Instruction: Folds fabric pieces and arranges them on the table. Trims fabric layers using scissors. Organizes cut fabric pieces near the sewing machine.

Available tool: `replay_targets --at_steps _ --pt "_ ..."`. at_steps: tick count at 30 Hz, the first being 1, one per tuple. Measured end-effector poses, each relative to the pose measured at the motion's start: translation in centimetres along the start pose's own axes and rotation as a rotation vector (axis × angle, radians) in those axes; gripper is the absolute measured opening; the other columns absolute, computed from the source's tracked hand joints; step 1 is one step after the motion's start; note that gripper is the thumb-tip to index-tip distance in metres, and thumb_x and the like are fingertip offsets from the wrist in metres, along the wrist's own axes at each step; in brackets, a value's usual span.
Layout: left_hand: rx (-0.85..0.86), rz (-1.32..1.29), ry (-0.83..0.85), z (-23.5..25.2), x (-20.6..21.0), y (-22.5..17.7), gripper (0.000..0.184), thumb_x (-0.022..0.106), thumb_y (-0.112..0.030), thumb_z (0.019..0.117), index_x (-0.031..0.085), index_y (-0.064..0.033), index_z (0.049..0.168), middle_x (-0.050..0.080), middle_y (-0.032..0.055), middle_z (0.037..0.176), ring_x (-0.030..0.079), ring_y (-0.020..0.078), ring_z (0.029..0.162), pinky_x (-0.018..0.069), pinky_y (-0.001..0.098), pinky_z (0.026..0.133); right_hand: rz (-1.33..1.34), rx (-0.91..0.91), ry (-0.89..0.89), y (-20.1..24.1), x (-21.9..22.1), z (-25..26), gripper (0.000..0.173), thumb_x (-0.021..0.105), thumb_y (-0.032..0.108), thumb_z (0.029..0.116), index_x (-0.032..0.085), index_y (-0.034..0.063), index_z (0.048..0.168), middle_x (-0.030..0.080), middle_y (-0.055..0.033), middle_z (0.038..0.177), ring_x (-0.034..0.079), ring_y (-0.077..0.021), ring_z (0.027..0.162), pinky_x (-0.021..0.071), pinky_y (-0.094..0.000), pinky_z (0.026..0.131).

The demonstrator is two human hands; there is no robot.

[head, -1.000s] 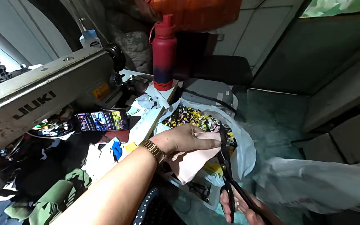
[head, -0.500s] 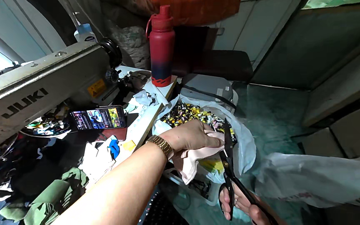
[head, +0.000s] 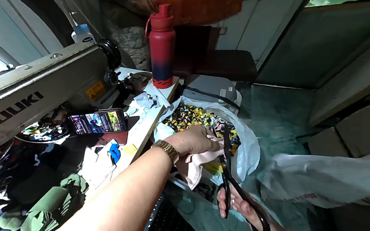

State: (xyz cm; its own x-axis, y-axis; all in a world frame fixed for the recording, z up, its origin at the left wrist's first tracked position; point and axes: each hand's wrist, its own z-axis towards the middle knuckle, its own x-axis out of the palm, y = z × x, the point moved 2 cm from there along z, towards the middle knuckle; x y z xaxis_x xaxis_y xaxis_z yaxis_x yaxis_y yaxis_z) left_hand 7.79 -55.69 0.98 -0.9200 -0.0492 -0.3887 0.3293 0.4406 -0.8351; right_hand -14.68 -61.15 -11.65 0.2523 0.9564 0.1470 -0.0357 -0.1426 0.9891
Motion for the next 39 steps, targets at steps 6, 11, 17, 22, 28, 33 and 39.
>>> replay_targets --at_steps 6,11,17,22,28,33,39 --pt "-0.019 -0.041 -0.026 0.3 0.4 0.2 0.023 0.065 -0.023 0.1021 0.069 -0.0023 0.11 0.066 0.0096 0.09 0.061 0.0138 0.077 0.0521 0.0348 0.072 0.099 -0.029 -0.067 -1.1 0.0 0.7 0.059 0.06 0.074 0.0871 0.063 0.0176 0.104 0.065 0.0051 0.084 0.066 -0.0102 0.071 0.0587 -0.0292 0.067" --pt "0.015 -0.095 -0.057 0.5 0.6 1.3 0.026 0.062 -0.027 0.1033 0.069 -0.0024 0.11 0.067 0.0093 0.085 0.063 0.0137 0.072 0.0529 0.0347 0.069 0.119 -0.006 -0.18 0.0 1.0 0.4 0.048 0.068 0.062 0.0894 0.063 0.0156 0.099 0.064 0.0052 0.077 0.064 -0.0098 0.063 0.0583 -0.0274 0.06" --pt "0.018 -0.174 -0.034 0.3 0.6 1.7 0.026 0.061 -0.024 0.1039 0.067 -0.0005 0.113 0.068 0.0089 0.086 0.063 0.0115 0.072 0.0541 0.031 0.07 0.059 0.012 -0.228 1.1 1.7 -0.2 0.031 0.07 0.045 0.0944 0.063 0.0154 0.098 0.064 0.0065 0.074 0.064 -0.008 0.059 0.0582 -0.026 0.056" --pt "0.029 -0.162 -0.027 0.3 0.4 1.6 0.025 0.061 -0.024 0.1042 0.067 -0.001 0.112 0.066 0.0082 0.085 0.061 0.0106 0.07 0.0529 0.0297 0.068 -0.022 0.062 -0.297 2.1 2.2 -0.3 0.015 0.067 0.026 0.0964 0.063 0.0122 0.094 0.063 0.0051 0.069 0.062 -0.0088 0.055 0.0574 -0.0261 0.054" --pt "0.008 -0.164 -0.034 0.5 0.4 1.8 0.027 0.062 -0.025 0.1037 0.067 -0.0015 0.117 0.069 0.0097 0.089 0.065 0.0124 0.074 0.0556 0.0319 0.071 -0.099 0.118 -0.357 2.6 2.3 -0.2 0.013 0.068 0.023 0.0964 0.064 0.0108 0.093 0.062 0.0049 0.063 0.061 -0.008 0.049 0.0558 -0.0245 0.047" --pt "0.005 -0.228 -0.026 0.3 0.3 1.8 0.025 0.064 -0.022 0.102 0.066 -0.0014 0.116 0.069 0.0083 0.086 0.064 0.0107 0.071 0.0553 0.0293 0.068 -0.059 0.116 -0.237 1.4 1.3 -0.4 0.03 0.06 0.037 0.1009 0.058 0.0078 0.106 0.065 0.0038 0.078 0.067 -0.0107 0.064 0.0605 -0.0283 0.061" --pt "0.002 -0.24 -0.025 0.3 0.0 1.8 0.024 0.067 -0.02 0.1 0.066 -0.0015 0.115 0.069 0.0087 0.086 0.065 0.0112 0.071 0.056 0.0294 0.068 -0.136 0.127 -0.017 0.6 -0.4 -1.6 0.075 0.052 0.078 0.089 0.051 0.0084 0.116 0.061 0.003 0.091 0.065 -0.0103 0.08 0.0577 -0.0309 0.075"
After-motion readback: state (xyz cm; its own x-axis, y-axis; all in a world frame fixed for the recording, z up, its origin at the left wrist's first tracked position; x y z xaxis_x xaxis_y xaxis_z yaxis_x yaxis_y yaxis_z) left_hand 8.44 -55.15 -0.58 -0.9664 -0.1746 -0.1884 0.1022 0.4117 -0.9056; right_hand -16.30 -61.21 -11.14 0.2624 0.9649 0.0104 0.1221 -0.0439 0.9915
